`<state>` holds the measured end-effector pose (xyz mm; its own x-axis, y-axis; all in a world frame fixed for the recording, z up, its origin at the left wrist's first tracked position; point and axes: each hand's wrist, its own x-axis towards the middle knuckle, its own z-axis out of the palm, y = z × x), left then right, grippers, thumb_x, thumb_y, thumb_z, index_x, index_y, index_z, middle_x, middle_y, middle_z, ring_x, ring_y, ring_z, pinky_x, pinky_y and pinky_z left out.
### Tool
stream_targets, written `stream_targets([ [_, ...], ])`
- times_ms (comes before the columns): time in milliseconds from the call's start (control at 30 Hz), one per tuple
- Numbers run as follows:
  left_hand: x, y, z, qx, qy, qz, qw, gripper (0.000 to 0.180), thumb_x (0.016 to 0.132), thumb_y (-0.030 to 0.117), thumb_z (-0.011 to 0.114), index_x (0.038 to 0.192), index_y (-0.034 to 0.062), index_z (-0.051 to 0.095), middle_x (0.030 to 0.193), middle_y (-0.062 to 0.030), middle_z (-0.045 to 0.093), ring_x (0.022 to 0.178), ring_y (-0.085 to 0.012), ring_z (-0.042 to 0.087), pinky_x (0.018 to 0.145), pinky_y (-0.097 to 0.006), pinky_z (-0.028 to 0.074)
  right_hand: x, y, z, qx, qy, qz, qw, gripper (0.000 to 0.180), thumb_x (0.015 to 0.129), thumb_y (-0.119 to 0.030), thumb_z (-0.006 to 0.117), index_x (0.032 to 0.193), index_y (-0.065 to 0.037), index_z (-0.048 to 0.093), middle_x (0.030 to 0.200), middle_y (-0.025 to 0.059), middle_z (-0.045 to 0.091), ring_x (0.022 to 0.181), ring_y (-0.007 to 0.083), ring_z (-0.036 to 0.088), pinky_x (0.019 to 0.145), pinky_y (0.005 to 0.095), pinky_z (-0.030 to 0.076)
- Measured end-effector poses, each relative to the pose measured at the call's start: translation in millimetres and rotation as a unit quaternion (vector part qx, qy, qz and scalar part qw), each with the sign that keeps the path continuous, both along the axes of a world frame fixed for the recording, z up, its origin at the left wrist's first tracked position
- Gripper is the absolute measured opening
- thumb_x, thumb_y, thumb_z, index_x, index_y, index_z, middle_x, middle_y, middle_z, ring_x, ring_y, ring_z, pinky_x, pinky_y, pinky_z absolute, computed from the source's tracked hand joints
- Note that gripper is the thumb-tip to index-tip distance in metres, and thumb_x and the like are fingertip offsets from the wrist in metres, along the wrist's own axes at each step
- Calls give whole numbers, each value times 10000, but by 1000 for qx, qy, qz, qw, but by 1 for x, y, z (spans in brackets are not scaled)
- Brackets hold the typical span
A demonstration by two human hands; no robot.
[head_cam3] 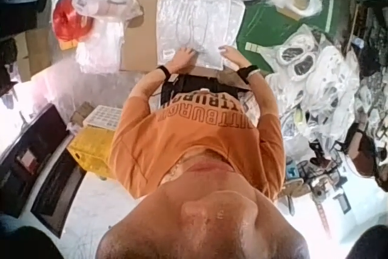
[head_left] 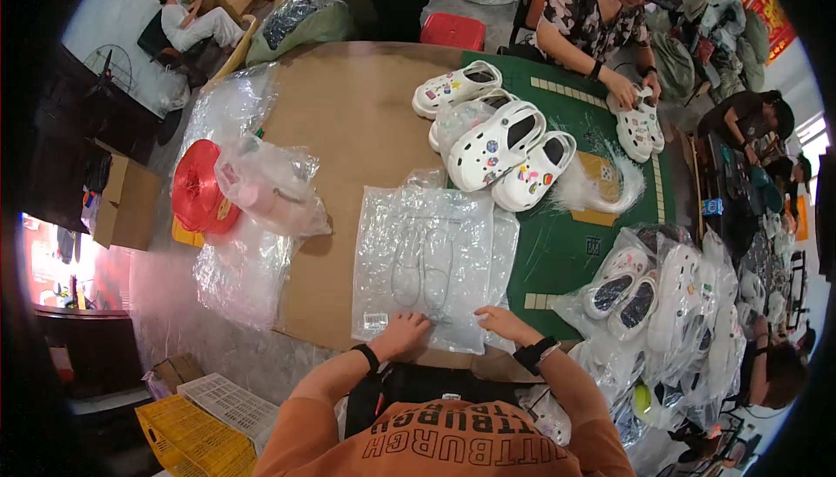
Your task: Packing decorated clogs into individual plastic bags and placing the packed units into a large sack.
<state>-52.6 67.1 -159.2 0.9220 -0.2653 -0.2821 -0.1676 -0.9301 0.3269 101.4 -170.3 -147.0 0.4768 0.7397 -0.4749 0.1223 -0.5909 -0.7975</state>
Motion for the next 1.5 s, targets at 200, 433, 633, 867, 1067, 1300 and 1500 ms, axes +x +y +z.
stream_targets([
  [200, -10, -1, 4, -35, -4, 26, 999, 480, 657, 242, 608, 1090, 107, 452, 1051, -92, 470, 971, -270, 461, 749, -422, 378, 99, 18, 60, -5, 60, -33, 998, 364, 796, -223, 526, 1103, -26, 519, 846, 57, 593, 767, 130, 532, 686, 267, 423],
  [433, 6, 25, -11, -130, 63, 169, 975, 371, 697, 144, 542, 1061, 104, 481, 1084, -122, 463, 989, -314, 461, 787, -437, 384, 249, 29, 56, 46, -136, -291, 946, 401, 749, -139, 532, 1127, -13, 485, 877, 124, 563, 823, 223, 539, 740, 323, 420],
  [633, 25, 46, 4, -14, -36, 258, 965, 393, 698, 142, 541, 1084, 116, 473, 1125, -145, 431, 1013, -342, 433, 784, -473, 369, 295, 63, 35, 42, -393, -182, 901, 672, 685, -110, 562, 1292, -83, 277, 1037, 241, 501, 976, 391, 475, 826, 453, 382],
  [867, 32, 49, 1, 36, -36, 271, 961, 474, 678, 136, 544, 1140, 109, 443, 1191, -172, 379, 1053, -343, 388, 809, -475, 339, 306, 86, 61, -3, -177, -122, 977, 631, 645, -386, 639, 1216, -187, 459, 997, 197, 524, 915, 317, 536, 815, 358, 416],
  [1067, 30, 45, -16, 74, -34, 263, 961, 465, 689, 150, 510, 1143, 87, 436, 1191, -173, 369, 1050, -339, 381, 799, -481, 334, 320, 94, 43, -152, -195, -53, 968, 445, 647, -396, 636, 990, -113, 617, 984, 167, 520, 911, 281, 534, 789, 326, 420],
  [1300, 27, 48, -3, 48, -3, 265, 963, 548, 652, 151, 583, 1163, 88, 397, 1185, -179, 353, 1060, -349, 371, 786, -478, 357, 306, 106, 82, 6, -176, -184, 967, 362, 706, -321, 623, 883, -5, 607, 802, 126, 610, 699, 208, 581, 638, 291, 438],
  [1500, 50, 61, 9, -36, 30, 316, 948, 465, 729, 178, 553, 1168, 90, 429, 1183, -188, 364, 1033, -348, 414, 825, -469, 368, 276, 110, 190, 117, 32, -251, 960, 207, 829, -186, 537, 915, 2, 544, 799, 10, 567, 712, 80, 522, 627, 211, 419],
])
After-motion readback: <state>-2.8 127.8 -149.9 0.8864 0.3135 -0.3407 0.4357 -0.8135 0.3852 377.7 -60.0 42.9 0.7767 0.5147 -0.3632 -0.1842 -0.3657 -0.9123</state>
